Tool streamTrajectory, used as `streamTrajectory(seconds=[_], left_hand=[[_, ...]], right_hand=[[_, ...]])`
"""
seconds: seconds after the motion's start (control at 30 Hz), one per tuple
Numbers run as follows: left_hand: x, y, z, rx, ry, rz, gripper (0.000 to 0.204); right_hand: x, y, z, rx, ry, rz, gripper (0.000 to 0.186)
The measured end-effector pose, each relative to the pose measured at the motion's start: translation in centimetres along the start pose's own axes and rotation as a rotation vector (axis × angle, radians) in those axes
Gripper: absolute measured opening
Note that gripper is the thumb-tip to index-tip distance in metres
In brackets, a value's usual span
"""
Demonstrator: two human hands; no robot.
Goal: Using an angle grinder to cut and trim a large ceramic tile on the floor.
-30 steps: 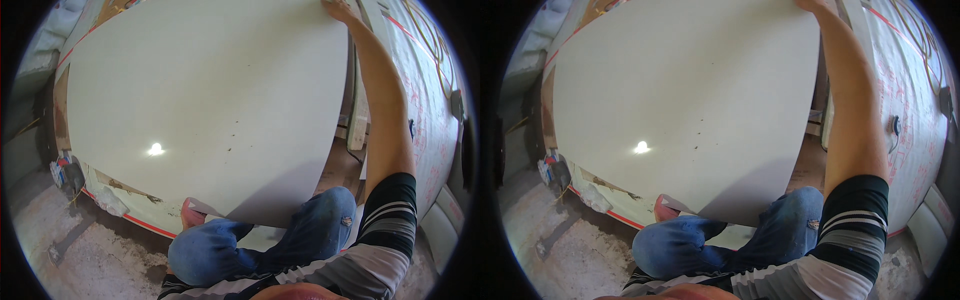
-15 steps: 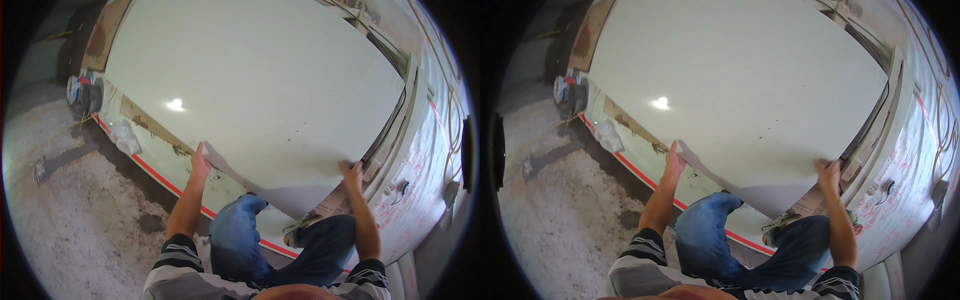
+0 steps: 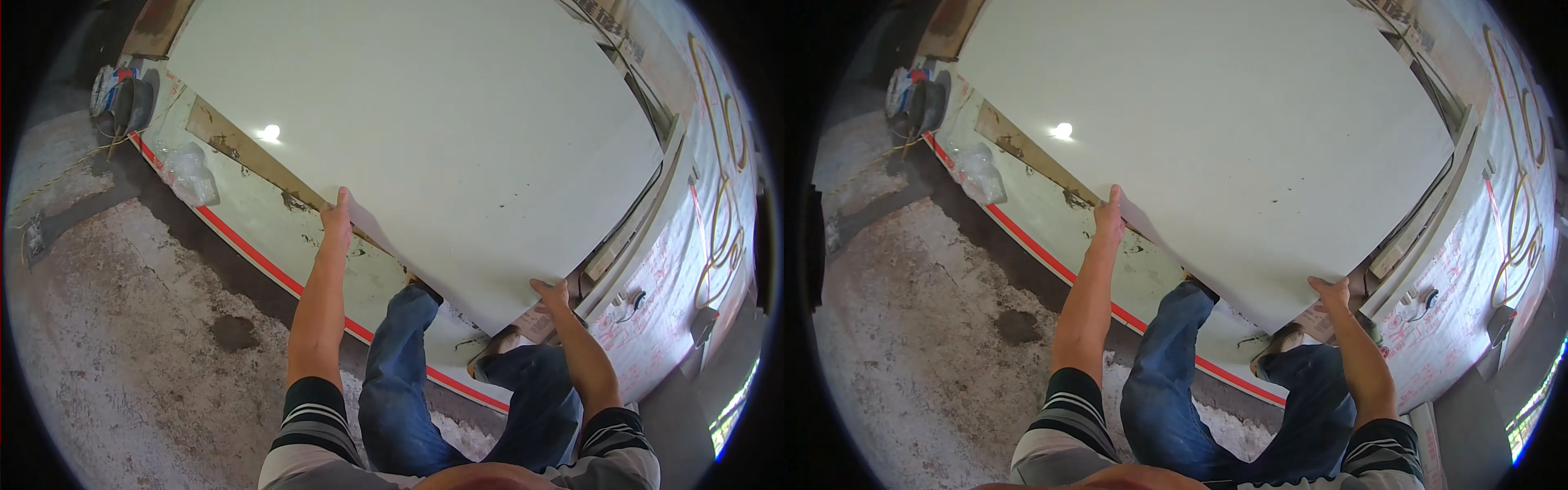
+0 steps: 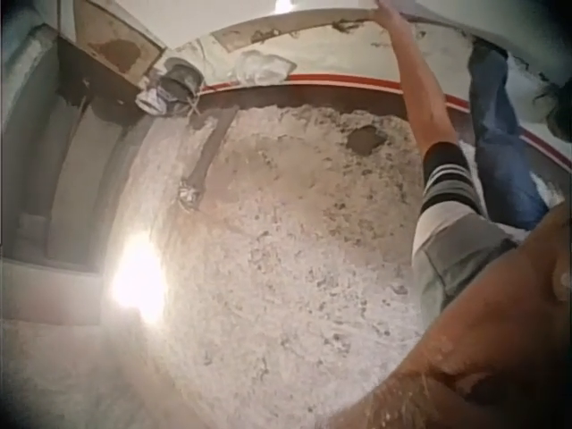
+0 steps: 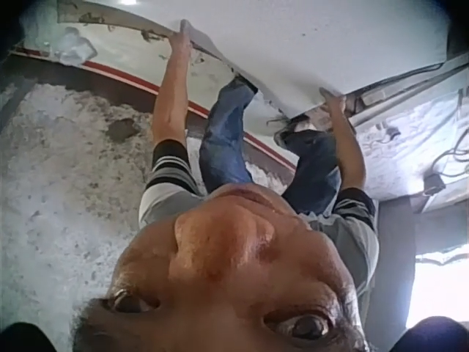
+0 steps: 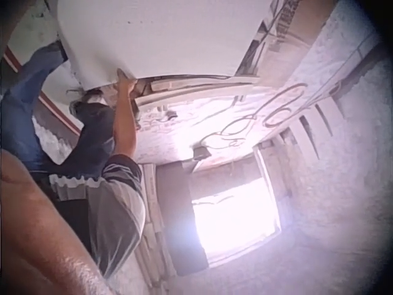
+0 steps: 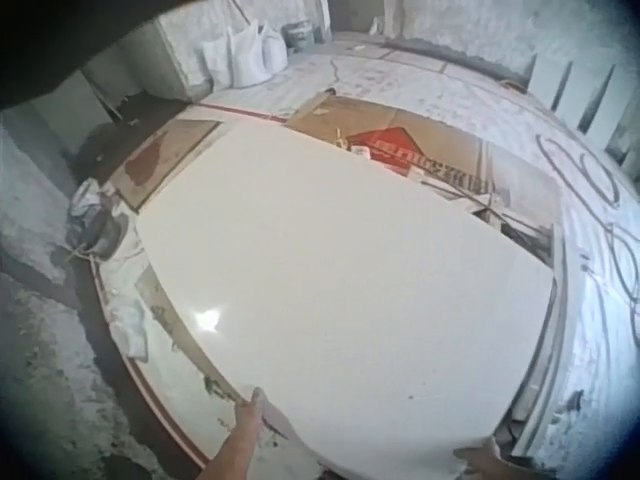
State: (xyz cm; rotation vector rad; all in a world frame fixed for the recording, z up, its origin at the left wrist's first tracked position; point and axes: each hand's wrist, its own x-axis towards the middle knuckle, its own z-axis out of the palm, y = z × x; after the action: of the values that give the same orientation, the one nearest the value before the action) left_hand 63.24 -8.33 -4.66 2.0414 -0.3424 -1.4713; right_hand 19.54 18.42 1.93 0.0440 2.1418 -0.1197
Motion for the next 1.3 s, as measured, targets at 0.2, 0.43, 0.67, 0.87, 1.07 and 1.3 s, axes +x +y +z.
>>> streamTrajectory(seconds=[0.2,0.43,0.67,0.87,1.07,1.3], left_hand=[[-4.9,-2.7,-1.9,-0.159,-0.069,0.017,0.055],[-9.0,-2.1,-4.2,-0.101,0.011,-0.083,0.046],[-15.6,3.2,-5.5,-0.092,0.026,-0.063,0.045],[-24.7,11.4,-5.5,-0.126,0.017,-0.091,0.036],[-37.1,23.3,-1.5,-0.22,-0.168,-0.132,0.03],[-49.7,36.9,7.7,-0.296,-0.71,0.088,0.018]], right_hand=[[-0.5,3.9,-0.9,-0.065,0.017,-0.023,0.084],[-2.6,6.3,-2.3,-0.151,-0.009,-0.078,0.08],[-7.0,8.8,-4.9,-0.036,0.027,-0.171,0.073],[-16.3,9.7,-7.4,0.064,0.138,-0.213,0.065],[-24.1,5.7,-18.2,-0.173,0.162,-0.157,0.075],[-26.7,-4.0,-35.7,-0.419,0.202,-0.119,0.099]])
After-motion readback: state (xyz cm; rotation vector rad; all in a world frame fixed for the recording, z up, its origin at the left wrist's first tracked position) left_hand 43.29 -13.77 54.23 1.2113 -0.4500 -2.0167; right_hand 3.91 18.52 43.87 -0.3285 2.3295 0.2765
